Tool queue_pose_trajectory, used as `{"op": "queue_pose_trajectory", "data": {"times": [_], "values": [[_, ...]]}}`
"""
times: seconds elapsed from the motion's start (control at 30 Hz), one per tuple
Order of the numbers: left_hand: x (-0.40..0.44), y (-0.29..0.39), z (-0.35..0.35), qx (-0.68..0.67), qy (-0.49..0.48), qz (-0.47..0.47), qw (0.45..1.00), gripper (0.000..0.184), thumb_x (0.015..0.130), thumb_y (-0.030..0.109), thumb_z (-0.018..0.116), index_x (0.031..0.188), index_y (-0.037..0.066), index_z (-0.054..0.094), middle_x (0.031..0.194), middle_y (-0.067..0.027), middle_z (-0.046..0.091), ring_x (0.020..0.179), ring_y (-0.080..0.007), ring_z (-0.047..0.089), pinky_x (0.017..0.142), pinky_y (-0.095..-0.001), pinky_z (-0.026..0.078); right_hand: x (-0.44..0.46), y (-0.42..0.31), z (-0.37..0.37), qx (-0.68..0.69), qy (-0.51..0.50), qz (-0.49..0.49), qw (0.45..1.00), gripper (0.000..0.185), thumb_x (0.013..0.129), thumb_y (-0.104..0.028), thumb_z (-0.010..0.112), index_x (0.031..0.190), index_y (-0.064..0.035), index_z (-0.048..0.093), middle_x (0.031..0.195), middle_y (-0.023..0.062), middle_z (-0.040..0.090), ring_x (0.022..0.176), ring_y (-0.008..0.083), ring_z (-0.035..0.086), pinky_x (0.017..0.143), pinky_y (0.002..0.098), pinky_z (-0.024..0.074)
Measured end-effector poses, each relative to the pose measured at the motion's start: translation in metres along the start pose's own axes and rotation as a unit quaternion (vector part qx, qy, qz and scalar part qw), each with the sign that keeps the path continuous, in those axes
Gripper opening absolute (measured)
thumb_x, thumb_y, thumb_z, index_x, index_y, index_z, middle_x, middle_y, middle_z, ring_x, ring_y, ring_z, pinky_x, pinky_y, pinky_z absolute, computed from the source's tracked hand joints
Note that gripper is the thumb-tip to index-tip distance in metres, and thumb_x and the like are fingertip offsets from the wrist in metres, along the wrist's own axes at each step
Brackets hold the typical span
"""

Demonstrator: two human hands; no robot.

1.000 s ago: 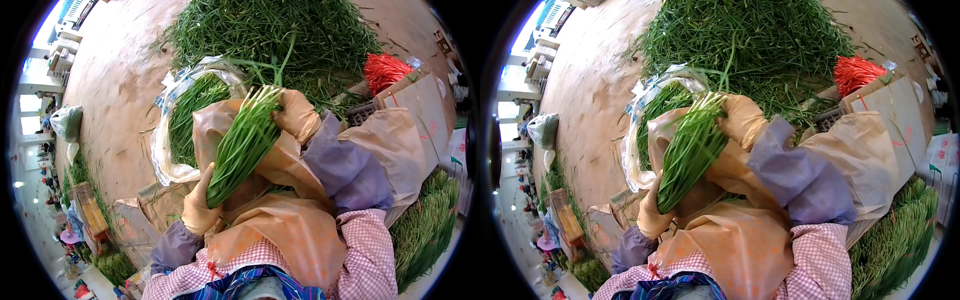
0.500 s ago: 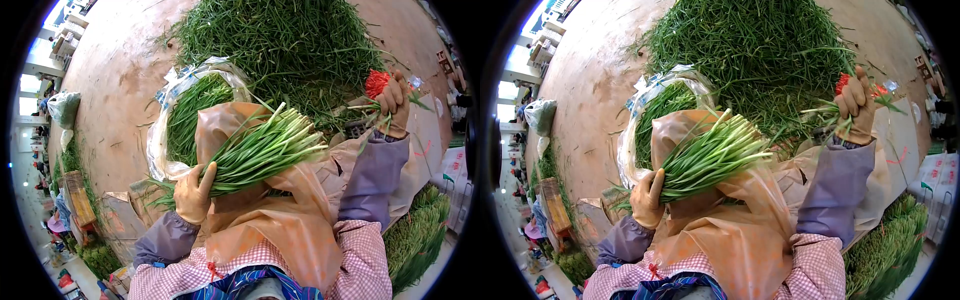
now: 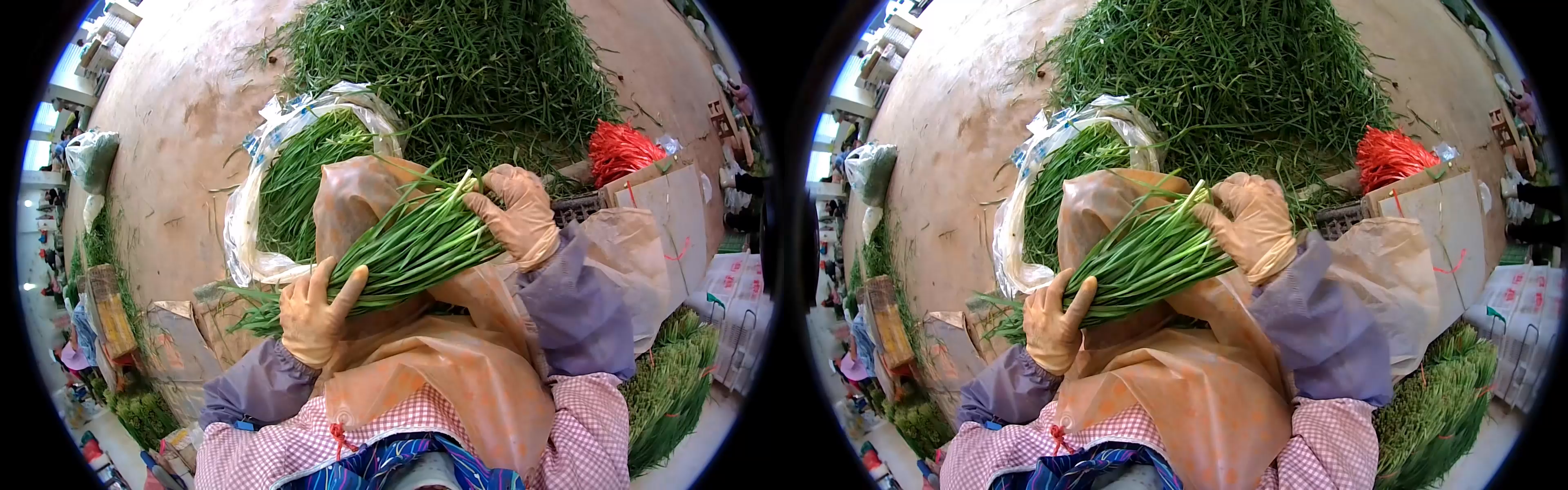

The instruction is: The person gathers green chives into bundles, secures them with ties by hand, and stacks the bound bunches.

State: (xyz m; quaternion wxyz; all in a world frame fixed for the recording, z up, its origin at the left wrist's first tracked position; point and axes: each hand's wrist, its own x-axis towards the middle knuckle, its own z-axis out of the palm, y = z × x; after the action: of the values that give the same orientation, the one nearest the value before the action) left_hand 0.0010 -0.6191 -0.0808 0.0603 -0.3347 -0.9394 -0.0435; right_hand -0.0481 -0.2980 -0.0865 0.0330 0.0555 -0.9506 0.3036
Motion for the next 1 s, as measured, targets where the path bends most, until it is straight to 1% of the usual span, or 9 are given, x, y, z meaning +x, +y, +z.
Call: {"op": "queue_pose_trajectory", "data": {"times": [0.27, 0.37, 0.5, 0.57, 0.63, 0.7, 0.8, 0.9, 1.0], "values": [[-0.009, -0.007, 0.004, -0.047, -0.021, 0.009, 0.999, 0.072, 0.074, 0.017, 0.064, 0.142, 0.033, 0.046, 0.127, -0.0199, 0.049, 0.088, -0.0309, 0.060, 0.072, -0.0413, 0.049, -0.006, 0.100, 0.000, 0.033, 0.300, 0.106, 0.947, 0.015, 0.090, -0.014, 0.068, 0.083, -0.0024, 0.062, 0.082, 0.0074, 0.061, 0.074, 0.0156, 0.056, 0.070, 0.0297, 0.0492], [-0.003, -0.002, -0.001, -0.028, -0.023, 0.010, 0.999, 0.067, 0.076, 0.008, 0.060, 0.139, 0.031, 0.049, 0.126, -0.0183, 0.052, 0.089, -0.0307, 0.061, 0.073, -0.0408, 0.050, 0.010, 0.041, -0.038, 0.179, 0.152, 0.096, 0.967, 0.031, 0.091, -0.035, 0.066, 0.093, -0.0034, 0.068, 0.094, 0.0100, 0.065, 0.088, 0.0219, 0.061, 0.085, 0.0373, 0.0475], [0.003, 0.000, -0.003, -0.007, -0.028, 0.033, 0.999, 0.064, 0.078, 0.004, 0.056, 0.136, 0.031, 0.051, 0.125, -0.0174, 0.053, 0.091, -0.0305, 0.062, 0.074, -0.0409, 0.050, 0.040, 0.011, -0.004, -0.142, -0.134, -0.071, 0.978, 0.074, 0.083, -0.061, 0.061, 0.135, -0.0096, 0.052, 0.125, 0.0179, 0.060, 0.121, 0.0322, 0.053, 0.111, 0.0586, 0.0190], [0.005, -0.002, -0.005, -0.003, -0.027, 0.050, 0.998, 0.066, 0.075, 0.005, 0.060, 0.137, 0.028, 0.050, 0.126, -0.0185, 0.052, 0.093, -0.0326, 0.062, 0.075, -0.0416, 0.050, 0.058, -0.017, 0.000, -0.068, -0.307, -0.064, 0.947, 0.078, 0.081, -0.054, 0.067, 0.140, -0.0075, 0.046, 0.128, 0.0207, 0.059, 0.127, 0.0311, 0.050, 0.111, 0.0465, 0.0297], [0.003, -0.004, -0.010, -0.037, -0.041, 0.038, 0.998, 0.070, 0.071, 0.006, 0.064, 0.138, 0.024, 0.050, 0.128, -0.0197, 0.052, 0.095, -0.0352, 0.061, 0.077, -0.0427, 0.050, 0.057, -0.017, 0.023, 0.135, -0.365, -0.060, 0.919, 0.056, 0.085, -0.034, 0.071, 0.130, -0.0054, 0.055, 0.097, 0.0187, 0.067, 0.091, 0.0277, 0.067, 0.080, 0.0357, 0.0528], [0.004, -0.005, -0.016, -0.111, -0.061, 0.004, 0.992, 0.077, 0.066, 0.006, 0.069, 0.139, 0.019, 0.048, 0.129, -0.0207, 0.051, 0.097, -0.0383, 0.061, 0.079, -0.0443, 0.050, 0.056, -0.013, 0.035, 0.166, -0.304, -0.101, 0.933, 0.028, 0.089, -0.019, 0.067, 0.111, -0.0021, 0.062, 0.081, 0.0124, 0.064, 0.077, 0.0199, 0.065, 0.069, 0.0316, 0.0530], [0.002, -0.016, -0.011, -0.185, -0.064, -0.040, 0.980, 0.093, 0.058, 0.003, 0.072, 0.144, 0.021, 0.042, 0.133, -0.0194, 0.048, 0.094, -0.0370, 0.060, 0.079, -0.0437, 0.051, 0.038, -0.015, 0.038, 0.408, -0.078, 0.021, 0.910, 0.013, 0.094, -0.015, 0.062, 0.097, -0.0024, 0.064, 0.066, -0.0004, 0.057, 0.057, 0.0092, 0.053, 0.055, 0.0225, 0.0461], [0.003, -0.016, -0.015, -0.170, -0.100, -0.053, 0.979, 0.087, 0.062, 0.000, 0.069, 0.143, 0.021, 0.043, 0.128, -0.0177, 0.051, 0.094, -0.0346, 0.062, 0.077, -0.0428, 0.052, 0.031, -0.001, 0.022, 0.666, 0.028, 0.153, 0.729, 0.017, 0.095, -0.019, 0.063, 0.096, -0.0022, 0.064, 0.055, -0.0039, 0.048, 0.040, 0.0046, 0.035, 0.036, 0.0222, 0.0269], [-0.001, -0.016, -0.006, -0.145, -0.095, -0.043, 0.984, 0.083, 0.065, 0.000, 0.067, 0.142, 0.021, 0.045, 0.124, -0.0161, 0.053, 0.092, -0.0340, 0.062, 0.075, -0.0426, 0.052, 0.021, 0.031, -0.009, 0.667, 0.059, 0.166, 0.724, 0.019, 0.096, -0.021, 0.061, 0.099, -0.0022, 0.063, 0.053, -0.0066, 0.043, 0.038, 0.0038, 0.029, 0.034, 0.0226, 0.0206]]}}
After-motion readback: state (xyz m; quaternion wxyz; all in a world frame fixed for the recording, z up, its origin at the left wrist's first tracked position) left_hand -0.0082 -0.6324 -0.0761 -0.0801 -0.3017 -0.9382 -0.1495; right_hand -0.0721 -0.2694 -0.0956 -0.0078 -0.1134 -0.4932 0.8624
